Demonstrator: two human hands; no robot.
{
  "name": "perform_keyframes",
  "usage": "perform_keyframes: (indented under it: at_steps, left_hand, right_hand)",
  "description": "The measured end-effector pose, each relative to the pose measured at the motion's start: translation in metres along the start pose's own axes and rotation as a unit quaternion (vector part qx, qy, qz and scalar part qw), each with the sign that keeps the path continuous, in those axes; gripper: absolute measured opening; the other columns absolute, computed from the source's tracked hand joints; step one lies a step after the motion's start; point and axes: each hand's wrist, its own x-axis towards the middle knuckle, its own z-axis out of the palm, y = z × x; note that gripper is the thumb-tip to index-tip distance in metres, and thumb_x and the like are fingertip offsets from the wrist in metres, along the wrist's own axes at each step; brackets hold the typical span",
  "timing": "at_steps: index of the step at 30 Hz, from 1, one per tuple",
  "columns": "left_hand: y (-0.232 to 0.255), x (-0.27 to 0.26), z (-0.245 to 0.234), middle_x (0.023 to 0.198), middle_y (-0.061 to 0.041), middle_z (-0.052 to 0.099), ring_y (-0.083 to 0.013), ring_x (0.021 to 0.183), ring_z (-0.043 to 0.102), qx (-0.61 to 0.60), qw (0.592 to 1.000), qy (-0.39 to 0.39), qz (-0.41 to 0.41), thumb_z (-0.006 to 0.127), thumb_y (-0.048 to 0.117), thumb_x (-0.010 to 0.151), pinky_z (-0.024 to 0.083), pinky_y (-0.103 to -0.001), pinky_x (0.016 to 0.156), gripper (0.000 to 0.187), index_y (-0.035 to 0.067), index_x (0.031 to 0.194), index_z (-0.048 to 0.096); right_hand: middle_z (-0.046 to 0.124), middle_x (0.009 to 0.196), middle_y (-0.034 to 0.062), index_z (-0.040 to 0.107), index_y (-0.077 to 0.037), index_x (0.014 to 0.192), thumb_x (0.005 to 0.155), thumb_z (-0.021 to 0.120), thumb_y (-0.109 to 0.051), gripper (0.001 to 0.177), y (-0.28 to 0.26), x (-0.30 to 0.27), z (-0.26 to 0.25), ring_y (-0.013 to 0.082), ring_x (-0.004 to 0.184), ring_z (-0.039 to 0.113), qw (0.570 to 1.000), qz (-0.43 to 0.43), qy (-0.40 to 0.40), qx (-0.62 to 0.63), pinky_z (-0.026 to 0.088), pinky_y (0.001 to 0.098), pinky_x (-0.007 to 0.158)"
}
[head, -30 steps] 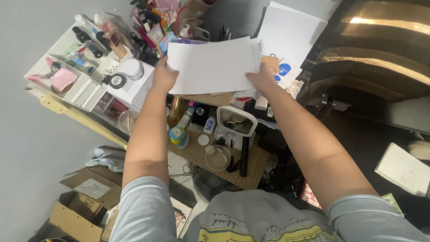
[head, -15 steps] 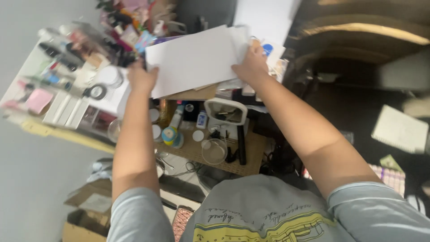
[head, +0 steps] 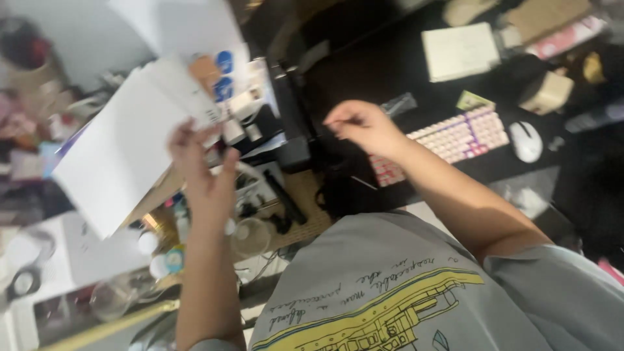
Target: Organize various electronic accessories, cables, papers, and small office items on a desk.
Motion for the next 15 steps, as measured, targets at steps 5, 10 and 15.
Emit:
perform_keyframes:
  at_steps: [5, 10, 15]
  left_hand:
    - [0.021, -0.014, 0.089, 0.146, -0.015, 0.042, -0.0297, 0.140, 0.040, -0.061, 0.995, -0.079, -0.018, 0.072, 0.027, 0.097, 0.033, -0.042, 0.117, 0.036, 0.010, 0.129, 0.065]
    - [0.048, -0.014, 0.165, 0.144, -0.014, 0.043, -0.0288, 0.136, 0.043, -0.109, 0.984, -0.136, -0.044, 0.072, 0.019, 0.097, 0.034, -0.040, 0.116, 0.029, 0.011, 0.124, 0.065]
    - [0.075, -0.006, 0.246, 0.139, -0.013, 0.048, -0.0253, 0.130, 0.047, -0.100, 0.980, -0.154, -0.082, 0.071, 0.015, 0.094, 0.041, -0.035, 0.104, 0.027, 0.011, 0.120, 0.066]
  right_hand:
    - [0.068, 0.095, 0.0024, 0.069, -0.004, 0.111, 0.100, 0.064, -0.006, 0.013, 0.116, -0.068, -0.153, 0.0087, 0.086, 0.064, 0.979, 0.052, 0.168, -0.100, 0.053, 0.0248, 0.079]
    - [0.072, 0.101, 0.0035, 0.065, -0.008, 0.120, 0.093, 0.062, -0.010, 0.027, 0.159, -0.095, -0.257, 0.0114, 0.084, 0.064, 0.925, 0.226, 0.307, 0.000, 0.051, 0.0260, 0.070]
    - [0.070, 0.094, 0.0102, 0.059, -0.001, 0.113, 0.100, 0.065, -0.025, 0.028, 0.275, -0.076, -0.370, 0.0233, 0.074, 0.064, 0.781, 0.252, 0.400, 0.409, 0.053, 0.0332, 0.061]
